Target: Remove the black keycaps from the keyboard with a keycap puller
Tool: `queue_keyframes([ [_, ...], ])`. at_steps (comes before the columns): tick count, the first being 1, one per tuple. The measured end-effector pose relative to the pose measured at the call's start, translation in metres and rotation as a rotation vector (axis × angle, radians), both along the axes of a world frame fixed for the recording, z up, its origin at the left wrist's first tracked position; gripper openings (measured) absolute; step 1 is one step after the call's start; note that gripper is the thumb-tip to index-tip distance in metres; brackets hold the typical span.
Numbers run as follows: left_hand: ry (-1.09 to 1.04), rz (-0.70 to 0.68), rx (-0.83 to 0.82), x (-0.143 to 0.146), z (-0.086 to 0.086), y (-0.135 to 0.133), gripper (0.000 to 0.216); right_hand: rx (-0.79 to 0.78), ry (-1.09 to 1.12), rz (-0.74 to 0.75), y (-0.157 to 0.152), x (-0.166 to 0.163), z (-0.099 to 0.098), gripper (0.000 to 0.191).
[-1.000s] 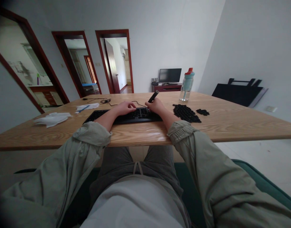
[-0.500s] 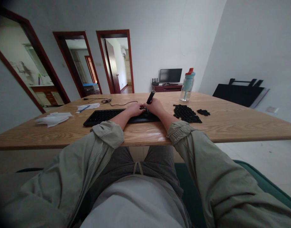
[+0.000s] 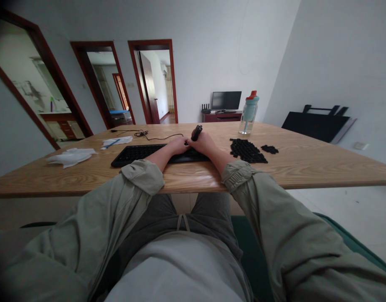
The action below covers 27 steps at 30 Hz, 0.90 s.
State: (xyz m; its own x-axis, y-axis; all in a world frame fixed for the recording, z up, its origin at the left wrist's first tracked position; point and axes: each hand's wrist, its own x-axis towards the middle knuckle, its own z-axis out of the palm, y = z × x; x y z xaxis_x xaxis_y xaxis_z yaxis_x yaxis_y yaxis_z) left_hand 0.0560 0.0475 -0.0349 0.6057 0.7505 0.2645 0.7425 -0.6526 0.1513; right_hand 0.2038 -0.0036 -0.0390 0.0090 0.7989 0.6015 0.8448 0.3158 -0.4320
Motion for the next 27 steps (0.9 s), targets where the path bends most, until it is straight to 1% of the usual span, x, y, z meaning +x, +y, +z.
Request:
queue_keyframes([
  [4,0.014,-0.01,-0.002,-0.001,0.0,0.001,0.038,-0.036,0.06,-0.01,0.003,0.0,0.001,0.021],
  [8,-0.012,-0.044,-0.043,-0.007,0.001,0.003,0.044,-0.062,0.223,-0.062,0.004,0.016,0.006,0.017],
  [12,-0.024,-0.071,-0.083,-0.012,0.003,0.003,0.046,-0.166,0.403,-0.062,0.006,0.03,0.009,0.024],
  [14,-0.028,-0.061,-0.084,-0.013,0.003,0.003,0.047,-0.197,0.44,-0.061,0.007,0.031,0.009,0.026],
  [17,-0.023,-0.058,-0.075,-0.014,0.003,0.002,0.047,-0.212,0.433,-0.063,0.008,0.029,0.008,0.027],
  [21,-0.042,-0.063,-0.042,-0.008,0.002,0.003,0.045,-0.141,0.497,-0.108,0.009,0.03,0.009,0.028],
  [24,-0.03,-0.056,-0.01,0.008,0.004,0.004,0.044,-0.039,0.596,-0.135,0.012,0.034,0.011,0.029],
  [27,-0.007,0.035,-0.004,0.025,0.005,0.006,0.04,0.035,0.637,-0.125,0.014,0.037,0.013,0.027],
])
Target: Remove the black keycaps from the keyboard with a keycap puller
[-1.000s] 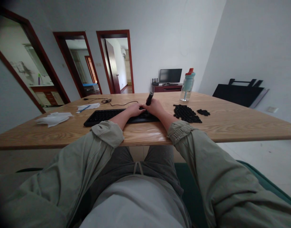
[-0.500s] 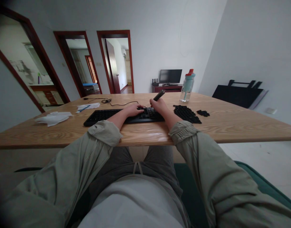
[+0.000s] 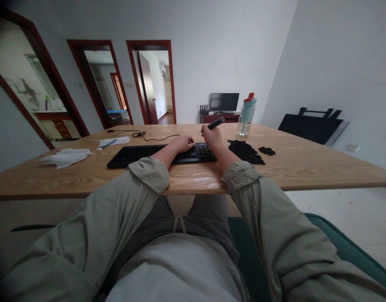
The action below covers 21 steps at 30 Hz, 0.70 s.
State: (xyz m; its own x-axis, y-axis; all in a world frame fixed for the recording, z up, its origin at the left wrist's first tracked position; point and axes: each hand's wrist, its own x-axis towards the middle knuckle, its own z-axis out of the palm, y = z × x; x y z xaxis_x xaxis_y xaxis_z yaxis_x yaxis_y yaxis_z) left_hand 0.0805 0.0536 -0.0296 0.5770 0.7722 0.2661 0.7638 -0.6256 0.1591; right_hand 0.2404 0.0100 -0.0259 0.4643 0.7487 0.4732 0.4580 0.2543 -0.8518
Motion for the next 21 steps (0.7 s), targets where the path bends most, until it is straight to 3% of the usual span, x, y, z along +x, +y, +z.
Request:
queue_keyframes([
  [12,0.075,0.105,0.055,0.007,-0.005,0.004,0.034,0.053,-0.094,0.019,-0.007,-0.011,0.003,0.026],
  [21,0.14,0.056,0.111,0.011,-0.002,-0.002,0.035,-0.009,-0.134,0.004,-0.004,-0.008,0.0,0.026],
])
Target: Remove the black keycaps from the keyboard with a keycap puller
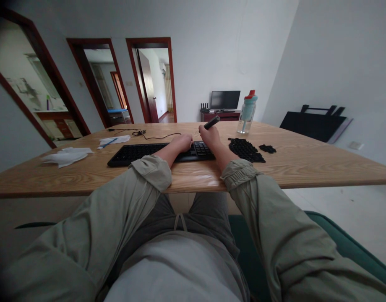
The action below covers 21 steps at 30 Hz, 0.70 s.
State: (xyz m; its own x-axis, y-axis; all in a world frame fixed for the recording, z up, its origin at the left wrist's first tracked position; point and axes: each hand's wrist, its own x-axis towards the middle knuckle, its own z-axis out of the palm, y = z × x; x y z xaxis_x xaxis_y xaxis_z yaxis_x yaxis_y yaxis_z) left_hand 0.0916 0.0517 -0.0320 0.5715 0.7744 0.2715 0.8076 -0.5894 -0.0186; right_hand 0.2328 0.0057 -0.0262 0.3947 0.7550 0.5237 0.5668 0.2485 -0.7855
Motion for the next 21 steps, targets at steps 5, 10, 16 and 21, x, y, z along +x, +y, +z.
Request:
queue_keyframes([
  [5,-0.001,-0.031,0.001,0.0,0.0,0.002,0.034,-0.004,-0.031,-0.004,0.001,0.0,-0.001,0.026],
  [10,-0.029,0.006,-0.016,-0.001,0.0,0.004,0.033,-0.004,-0.035,-0.006,0.001,0.0,-0.001,0.025],
  [16,-0.106,-0.096,-0.108,-0.019,0.0,0.008,0.038,0.001,-0.026,0.008,0.001,0.001,-0.003,0.026],
  [21,-0.164,-0.148,-0.185,-0.037,0.005,0.006,0.037,-0.007,-0.02,0.015,0.001,0.002,-0.003,0.028],
])
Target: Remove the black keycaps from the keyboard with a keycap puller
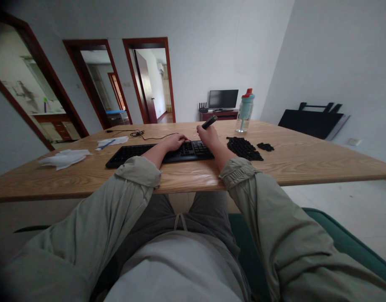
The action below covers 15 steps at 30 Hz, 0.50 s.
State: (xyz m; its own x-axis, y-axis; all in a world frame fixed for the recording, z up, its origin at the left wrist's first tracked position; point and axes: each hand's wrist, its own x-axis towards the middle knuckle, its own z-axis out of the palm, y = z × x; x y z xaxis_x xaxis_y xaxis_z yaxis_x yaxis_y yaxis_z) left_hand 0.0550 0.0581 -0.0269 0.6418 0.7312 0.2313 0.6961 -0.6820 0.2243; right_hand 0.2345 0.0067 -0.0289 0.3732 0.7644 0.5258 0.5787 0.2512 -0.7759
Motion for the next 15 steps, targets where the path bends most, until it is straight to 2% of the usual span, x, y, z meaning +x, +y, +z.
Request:
queue_keyframes([
  [4,0.04,-0.048,0.012,0.004,0.004,-0.012,0.041,0.002,-0.027,-0.018,0.002,0.001,0.0,0.028],
  [7,0.093,-0.021,0.057,0.009,0.004,-0.017,0.037,0.008,-0.032,-0.016,0.004,0.002,-0.001,0.028],
  [15,-0.084,-0.004,0.071,0.003,0.005,-0.006,0.027,0.004,-0.009,0.052,0.003,0.002,-0.002,0.026],
])
